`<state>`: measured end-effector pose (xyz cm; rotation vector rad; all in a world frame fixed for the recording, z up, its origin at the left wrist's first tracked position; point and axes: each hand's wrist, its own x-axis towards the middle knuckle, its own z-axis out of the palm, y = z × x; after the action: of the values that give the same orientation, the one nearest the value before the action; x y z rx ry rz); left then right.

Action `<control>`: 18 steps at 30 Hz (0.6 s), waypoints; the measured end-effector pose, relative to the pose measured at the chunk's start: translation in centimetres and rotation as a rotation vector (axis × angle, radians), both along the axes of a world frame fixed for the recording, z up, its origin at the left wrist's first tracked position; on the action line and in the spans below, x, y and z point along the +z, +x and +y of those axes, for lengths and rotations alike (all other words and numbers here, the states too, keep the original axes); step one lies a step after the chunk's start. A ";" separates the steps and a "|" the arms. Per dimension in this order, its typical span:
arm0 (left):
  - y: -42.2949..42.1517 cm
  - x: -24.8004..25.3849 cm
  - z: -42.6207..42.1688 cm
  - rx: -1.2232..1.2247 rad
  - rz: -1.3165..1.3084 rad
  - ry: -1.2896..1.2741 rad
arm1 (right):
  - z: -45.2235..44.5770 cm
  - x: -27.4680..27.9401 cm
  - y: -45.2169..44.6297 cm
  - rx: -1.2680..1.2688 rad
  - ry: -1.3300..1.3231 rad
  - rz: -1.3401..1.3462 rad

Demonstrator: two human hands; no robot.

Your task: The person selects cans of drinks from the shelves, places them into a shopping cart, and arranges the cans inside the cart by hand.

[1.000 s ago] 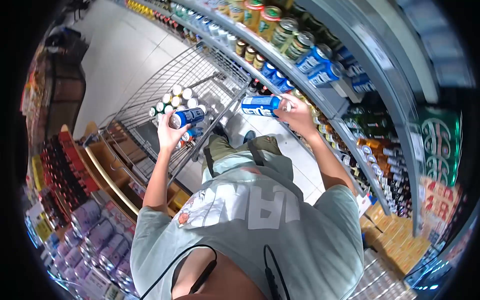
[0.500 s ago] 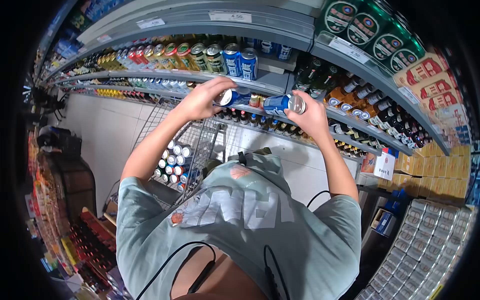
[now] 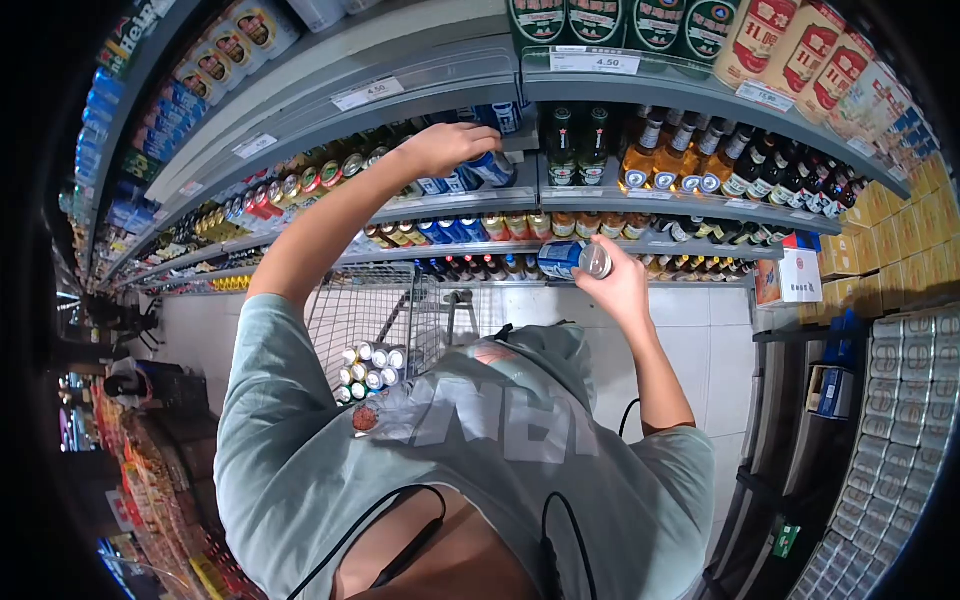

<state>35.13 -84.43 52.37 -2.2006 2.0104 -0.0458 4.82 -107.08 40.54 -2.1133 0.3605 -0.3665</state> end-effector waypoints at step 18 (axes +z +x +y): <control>4.5 -5.2 -2.2 0.309 0.343 0.195 | 3.8 7.5 15.4 0.116 -0.322 -0.203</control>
<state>39.60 -86.58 47.12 -2.4881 1.7006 0.5747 20.25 -103.31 48.03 -2.3696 0.0619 -0.5978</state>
